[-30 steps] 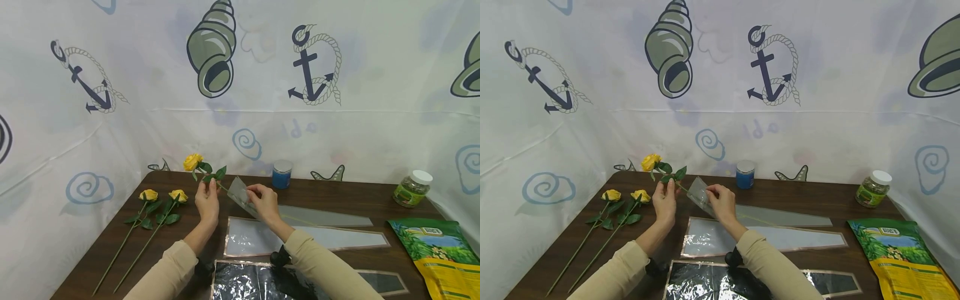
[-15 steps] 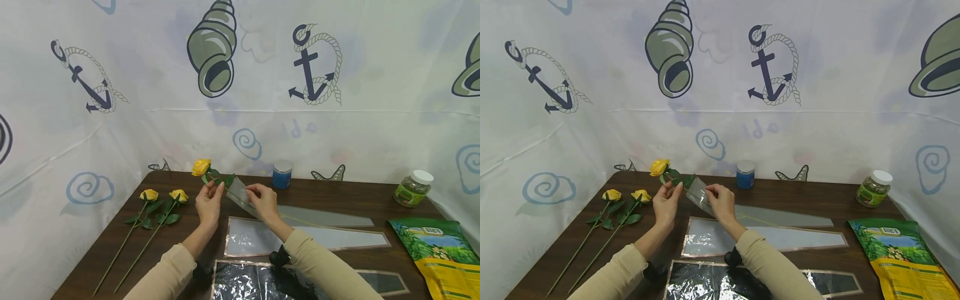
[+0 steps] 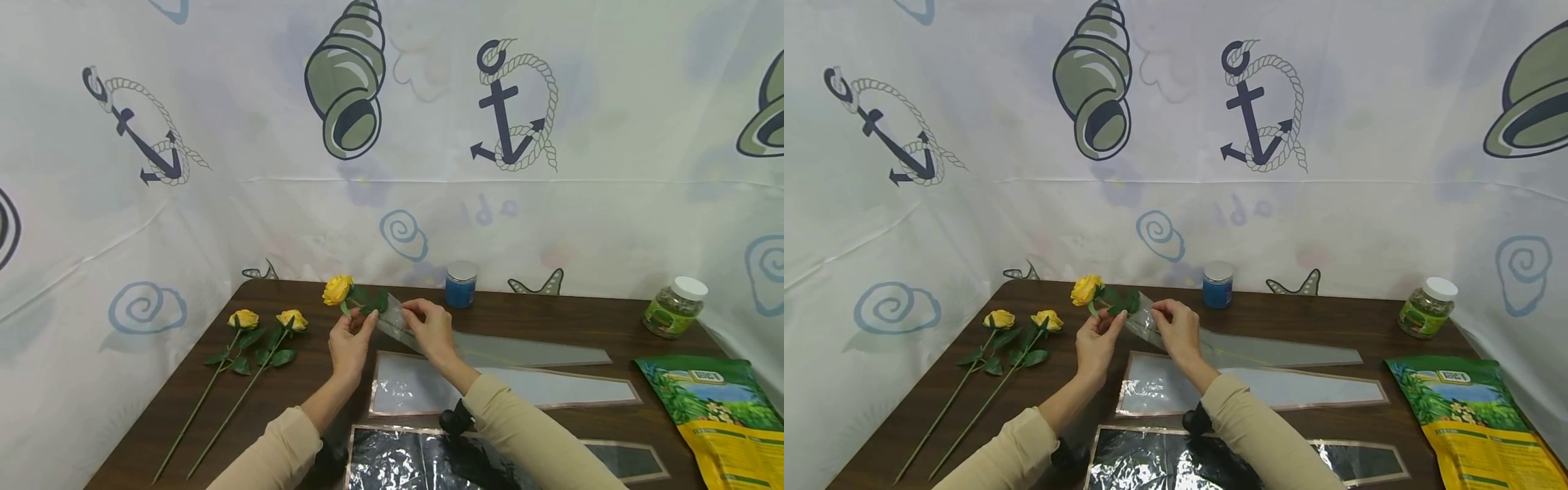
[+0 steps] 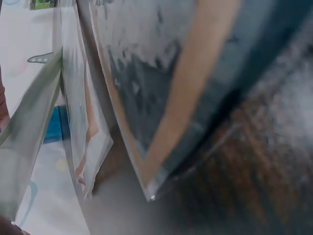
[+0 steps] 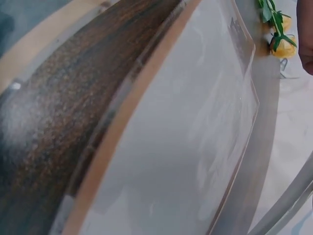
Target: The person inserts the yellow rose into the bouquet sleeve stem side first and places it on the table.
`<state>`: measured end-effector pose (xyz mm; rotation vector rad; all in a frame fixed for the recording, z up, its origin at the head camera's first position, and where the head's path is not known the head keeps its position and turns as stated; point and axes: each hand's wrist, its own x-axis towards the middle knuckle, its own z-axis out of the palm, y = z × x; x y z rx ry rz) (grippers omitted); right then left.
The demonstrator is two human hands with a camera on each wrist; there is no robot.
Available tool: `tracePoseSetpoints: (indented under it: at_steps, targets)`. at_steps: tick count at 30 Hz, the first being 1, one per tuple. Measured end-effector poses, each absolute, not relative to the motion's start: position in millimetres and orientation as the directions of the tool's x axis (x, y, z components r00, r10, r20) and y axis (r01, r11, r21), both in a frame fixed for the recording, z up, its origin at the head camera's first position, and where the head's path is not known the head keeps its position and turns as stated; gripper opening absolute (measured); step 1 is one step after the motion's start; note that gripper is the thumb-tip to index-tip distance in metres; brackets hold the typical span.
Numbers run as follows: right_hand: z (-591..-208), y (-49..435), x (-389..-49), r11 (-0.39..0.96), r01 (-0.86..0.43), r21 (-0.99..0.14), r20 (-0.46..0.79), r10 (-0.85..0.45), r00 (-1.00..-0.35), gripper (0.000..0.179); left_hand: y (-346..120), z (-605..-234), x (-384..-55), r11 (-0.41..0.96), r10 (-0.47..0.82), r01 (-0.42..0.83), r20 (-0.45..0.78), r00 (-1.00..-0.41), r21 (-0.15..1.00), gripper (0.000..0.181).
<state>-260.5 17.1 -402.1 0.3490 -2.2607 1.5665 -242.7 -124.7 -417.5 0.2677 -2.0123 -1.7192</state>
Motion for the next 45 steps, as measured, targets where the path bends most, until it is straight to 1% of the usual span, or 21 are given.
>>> tracePoseSetpoints:
  at_steps: [2, 5, 7, 10, 12, 16, 20, 23, 27, 31, 36, 39, 42, 45]
  targets:
    - [-401.7, 17.2, -260.4, 0.353, -0.405, -0.843, 0.435, 0.007, -0.901, 0.007, -125.5, -417.3, -241.4, 0.196, -0.439, 0.158, 0.231, -0.868, 0.968, 0.032]
    - [-400.7, 17.2, -260.4, 0.355, -0.404, -0.843, 0.436, 0.009, -0.9, 0.006, -127.8, -415.1, -239.8, 0.189, -0.449, 0.204, 0.269, -0.852, 0.961, 0.031]
    - [-400.0, 17.2, -260.1, 0.352, -0.404, -0.845, 0.434, 0.008, -0.901, 0.007, -127.3, -404.2, -233.6, 0.169, -0.467, 0.237, 0.289, -0.836, 0.957, 0.033]
    - [-399.5, 17.3, -259.3, 0.346, -0.396, -0.85, 0.424, 0.005, -0.906, 0.007, -129.7, -398.1, -233.2, 0.101, -0.493, 0.271, 0.285, -0.822, 0.957, 0.035]
    - [-399.7, 17.4, -258.7, 0.34, -0.394, -0.854, 0.419, 0.001, -0.908, 0.007, -130.3, -396.3, -234.5, 0.043, -0.506, 0.285, 0.267, -0.82, 0.958, 0.029]
    - [-399.8, 17.1, -258.1, 0.328, -0.397, -0.857, 0.418, -0.006, -0.908, 0.008, -132.4, -405.1, -244.4, -0.075, -0.513, 0.311, 0.23, -0.827, 0.947, 0.025]
    - [-399.2, 16.4, -258.1, 0.316, -0.4, -0.86, 0.419, -0.008, -0.908, 0.008, -132.3, -404.6, -245.5, -0.126, -0.523, 0.31, 0.202, -0.828, 0.942, 0.024]
    - [-398.9, 16.2, -258.3, 0.312, -0.405, -0.859, 0.424, -0.008, -0.905, 0.008, -132.8, -405.1, -245.2, -0.122, -0.529, 0.3, 0.193, -0.826, 0.946, 0.033]
    - [-398.9, 16.3, -259.0, 0.319, -0.411, -0.854, 0.434, 0.0, -0.901, 0.008, -132.0, -407.6, -244.8, -0.088, -0.515, 0.284, 0.201, -0.833, 0.955, 0.051]
    - [-400.1, 16.2, -259.5, 0.328, -0.409, -0.852, 0.434, 0.003, -0.901, 0.007, -130.7, -410.6, -244.3, -0.039, -0.498, 0.284, 0.228, -0.837, 0.958, 0.059]
    - [-399.3, 15.6, -258.5, 0.333, -0.403, -0.853, 0.427, 0.001, -0.904, 0.007, -131.6, -411.4, -244.4, -0.052, -0.467, 0.318, 0.258, -0.846, 0.947, 0.07]
    - [-398.1, 15.1, -258.0, 0.34, -0.41, -0.847, 0.435, -0.002, -0.901, 0.007, -133.3, -410.0, -244.4, -0.072, -0.447, 0.337, 0.271, -0.852, 0.939, 0.074]
    - [-397.5, 14.5, -257.8, 0.345, -0.422, -0.838, 0.447, -0.005, -0.894, 0.007, -134.9, -407.9, -244.0, -0.084, -0.43, 0.35, 0.283, -0.857, 0.933, 0.075]
    - [-397.2, 14.4, -258.0, 0.346, -0.433, -0.832, 0.46, -0.005, -0.888, 0.007, -136.9, -406.7, -244.6, -0.07, -0.434, 0.37, 0.306, -0.847, 0.926, 0.074]
